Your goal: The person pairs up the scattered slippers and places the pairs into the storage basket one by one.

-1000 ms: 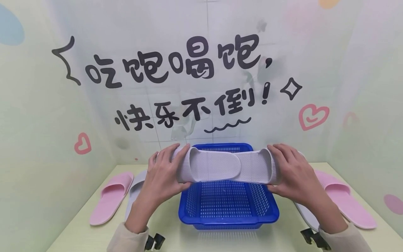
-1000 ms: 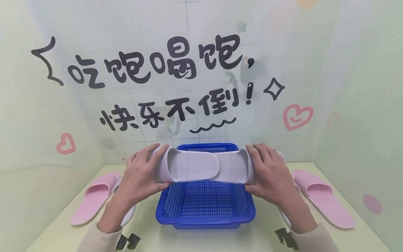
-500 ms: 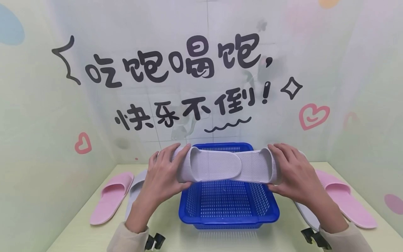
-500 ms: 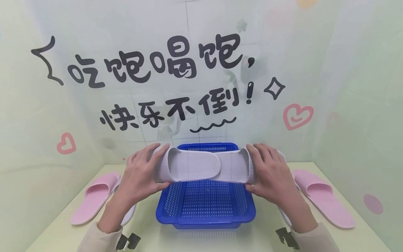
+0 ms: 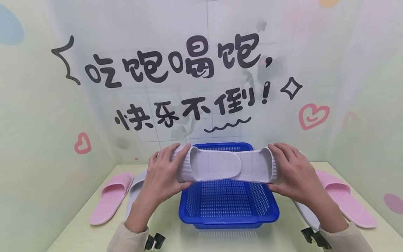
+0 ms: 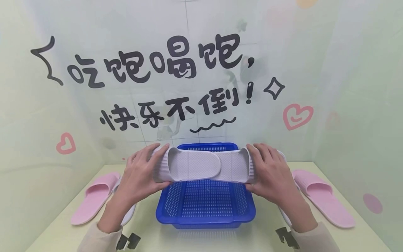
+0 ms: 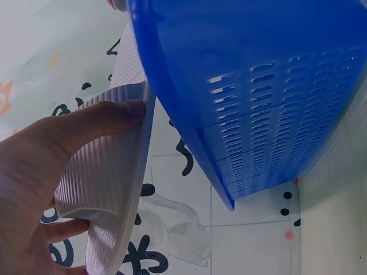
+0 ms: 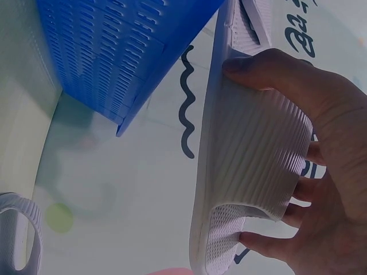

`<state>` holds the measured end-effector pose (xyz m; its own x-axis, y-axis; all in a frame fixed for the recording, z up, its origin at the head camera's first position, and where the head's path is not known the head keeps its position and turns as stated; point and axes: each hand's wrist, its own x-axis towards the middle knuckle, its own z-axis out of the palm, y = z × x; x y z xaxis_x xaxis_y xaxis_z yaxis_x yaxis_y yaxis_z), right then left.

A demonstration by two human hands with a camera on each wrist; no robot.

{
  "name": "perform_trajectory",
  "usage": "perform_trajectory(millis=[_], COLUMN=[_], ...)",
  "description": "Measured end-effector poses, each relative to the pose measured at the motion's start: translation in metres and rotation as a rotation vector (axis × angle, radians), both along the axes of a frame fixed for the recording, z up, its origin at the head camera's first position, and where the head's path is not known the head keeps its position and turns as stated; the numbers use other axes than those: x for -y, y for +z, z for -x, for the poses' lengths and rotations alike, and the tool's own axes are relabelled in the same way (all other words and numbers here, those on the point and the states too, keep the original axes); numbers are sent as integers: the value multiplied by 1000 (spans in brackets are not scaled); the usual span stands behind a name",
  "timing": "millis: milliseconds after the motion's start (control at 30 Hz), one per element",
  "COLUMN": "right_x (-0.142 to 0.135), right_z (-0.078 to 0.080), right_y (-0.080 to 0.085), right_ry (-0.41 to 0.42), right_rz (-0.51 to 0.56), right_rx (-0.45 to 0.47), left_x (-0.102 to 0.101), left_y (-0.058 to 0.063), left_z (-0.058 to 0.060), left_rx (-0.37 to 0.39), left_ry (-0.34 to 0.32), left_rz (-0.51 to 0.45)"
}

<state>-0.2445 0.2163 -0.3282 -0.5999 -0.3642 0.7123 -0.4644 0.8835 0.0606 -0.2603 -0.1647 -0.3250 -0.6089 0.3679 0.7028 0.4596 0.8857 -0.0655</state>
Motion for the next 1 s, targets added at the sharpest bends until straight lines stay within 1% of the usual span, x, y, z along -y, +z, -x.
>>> perform_trajectory(millis=[633, 1000], right_x=[-1, -2], right_z=[-1, 0], right_y=[1, 0], right_ry=[-4, -2], right_rz=[-7, -2], right_rx=[-2, 1], left_x=[0, 0], left_y=[1, 1], left_z=[-1, -1], left_rx=[0, 0], left_ry=[10, 4], left_rz=[3, 2])
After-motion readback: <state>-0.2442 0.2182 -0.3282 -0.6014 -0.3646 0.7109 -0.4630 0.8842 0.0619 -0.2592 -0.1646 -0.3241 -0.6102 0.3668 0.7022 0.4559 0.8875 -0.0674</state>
